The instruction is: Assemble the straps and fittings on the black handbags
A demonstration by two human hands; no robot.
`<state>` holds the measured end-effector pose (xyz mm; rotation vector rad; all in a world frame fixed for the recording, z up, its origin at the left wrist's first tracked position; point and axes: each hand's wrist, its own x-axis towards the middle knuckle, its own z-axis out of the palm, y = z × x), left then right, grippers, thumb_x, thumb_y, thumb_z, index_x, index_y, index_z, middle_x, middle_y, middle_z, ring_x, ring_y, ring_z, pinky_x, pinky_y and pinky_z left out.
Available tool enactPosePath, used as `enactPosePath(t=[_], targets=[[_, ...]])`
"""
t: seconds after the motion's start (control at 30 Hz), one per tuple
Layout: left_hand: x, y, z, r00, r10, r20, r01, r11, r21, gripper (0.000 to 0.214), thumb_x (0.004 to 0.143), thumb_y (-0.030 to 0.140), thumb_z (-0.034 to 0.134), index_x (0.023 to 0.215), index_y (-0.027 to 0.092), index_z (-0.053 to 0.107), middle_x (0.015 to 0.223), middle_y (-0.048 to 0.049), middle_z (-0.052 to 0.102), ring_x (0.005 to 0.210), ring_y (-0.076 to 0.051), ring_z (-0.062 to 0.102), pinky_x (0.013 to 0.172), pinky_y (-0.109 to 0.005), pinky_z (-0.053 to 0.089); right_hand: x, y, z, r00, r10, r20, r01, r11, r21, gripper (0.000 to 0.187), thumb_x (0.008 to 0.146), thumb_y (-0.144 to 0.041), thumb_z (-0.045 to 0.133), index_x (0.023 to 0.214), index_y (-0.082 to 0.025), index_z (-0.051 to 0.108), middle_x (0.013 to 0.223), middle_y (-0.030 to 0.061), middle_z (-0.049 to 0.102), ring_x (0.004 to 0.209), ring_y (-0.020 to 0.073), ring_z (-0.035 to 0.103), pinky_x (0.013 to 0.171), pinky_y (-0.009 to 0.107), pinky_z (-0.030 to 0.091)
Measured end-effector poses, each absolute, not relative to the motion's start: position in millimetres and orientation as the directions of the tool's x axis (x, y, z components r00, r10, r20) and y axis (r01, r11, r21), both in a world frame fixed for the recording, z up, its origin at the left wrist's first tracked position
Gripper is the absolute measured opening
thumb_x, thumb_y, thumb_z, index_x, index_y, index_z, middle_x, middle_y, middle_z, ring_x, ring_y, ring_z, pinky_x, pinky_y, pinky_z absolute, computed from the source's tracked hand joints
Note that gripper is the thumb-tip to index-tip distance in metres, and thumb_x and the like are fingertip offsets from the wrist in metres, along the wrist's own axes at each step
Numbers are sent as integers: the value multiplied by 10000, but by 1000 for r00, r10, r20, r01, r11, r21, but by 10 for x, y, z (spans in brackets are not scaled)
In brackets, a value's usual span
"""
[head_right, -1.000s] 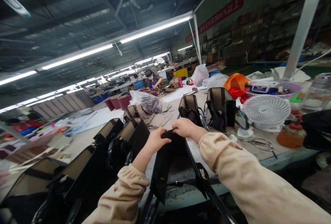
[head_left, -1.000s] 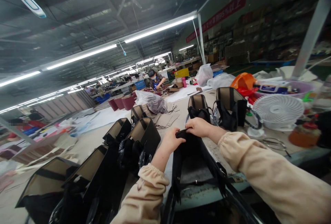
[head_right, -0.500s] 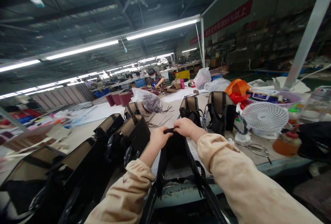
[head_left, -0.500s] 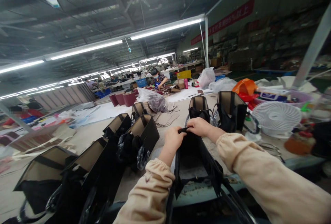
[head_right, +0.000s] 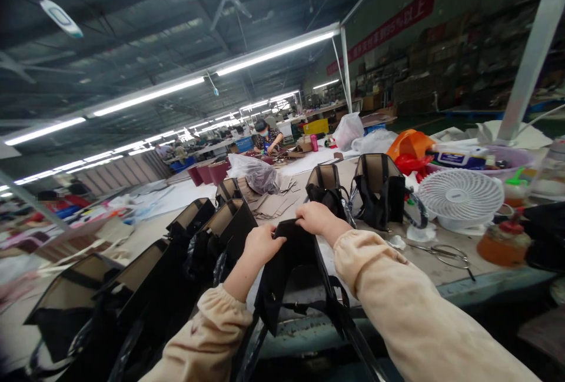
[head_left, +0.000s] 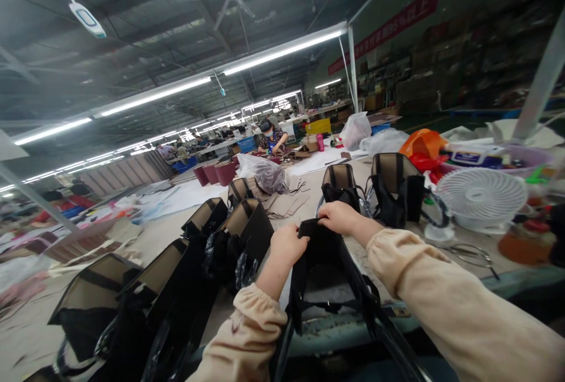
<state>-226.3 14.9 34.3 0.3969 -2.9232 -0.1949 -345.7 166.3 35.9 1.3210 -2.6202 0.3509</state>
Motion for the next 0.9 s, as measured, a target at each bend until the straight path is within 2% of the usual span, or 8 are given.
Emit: enactPosePath(t=[0.13, 0.33, 0.43, 0.53, 0.6, 0.7, 0.9], targets=[[-2348, 168, 407, -952, -270, 145, -272, 962, 7, 338, 772, 484, 511, 838, 183, 650, 863, -109, 675, 850, -248, 626, 713, -322, 465, -3479, 1634, 338, -578, -771, 267, -814, 568, -123, 195, 780, -329, 539, 817, -213, 692, 838, 48, 692, 808, 182, 605, 662, 249, 394], [-2457, 195, 391, -956, -263, 133, -271, 962, -47, 365, 813, 461, 450, 863, 166, 660, 871, -126, 668, 841, -255, 626, 716, -339, 469, -3480, 1628, 341, -569, -775, 275, -817, 570, -83, 200, 774, -334, 534, 805, -218, 694, 834, 59, 693, 803, 199, 611, 647, 264, 399], [-2454, 194, 375, -954, -271, 127, -276, 961, -29, 358, 832, 444, 431, 874, 170, 657, 881, -125, 664, 853, -244, 621, 742, -334, 458, -3500, 1648, 370, -548, -797, 256, -834, 545, -90, 200, 769, -337, 543, 826, -226, 699, 837, 55, 697, 813, 199, 614, 647, 258, 400], [-2432, 187, 350, -950, -275, 149, -278, 961, 4, 326, 838, 434, 439, 869, 179, 640, 857, -109, 660, 841, -246, 616, 738, -337, 451, -3526, 1655, 382, -518, -825, 226, -855, 492, -161, 237, 755, -360, 563, 922, -252, 692, 842, 35, 700, 804, 190, 618, 629, 245, 394], [-2417, 188, 340, -938, -282, 201, -276, 959, 56, 268, 825, 403, 487, 936, 189, 604, 865, -88, 651, 840, -239, 611, 740, -334, 446, -3539, 1644, 374, -505, -842, 190, -858, 464, -220, 254, 740, -388, 579, 929, -261, 690, 808, 22, 700, 759, 183, 620, 600, 239, 386], [-2410, 206, 351, -918, -269, 292, -233, 960, 152, 274, 792, 307, 573, 1053, 234, 531, 1003, -46, 603, 861, -190, 594, 766, -298, 435, -3556, 1614, 351, -517, -839, 169, -840, 459, -291, 245, 733, -403, 589, 880, -242, 703, 762, 21, 696, 702, 172, 613, 581, 235, 377], [-2475, 230, 391, -930, -226, 288, -177, 966, 188, 163, 776, 282, 613, 939, 269, 610, 1113, -1, 513, 875, -142, 567, 779, -245, 427, -3599, 1592, 330, -537, -828, 161, -815, 460, -354, 214, 707, -343, 619, 850, -216, 714, 721, 16, 691, 662, 157, 596, 562, 222, 366]])
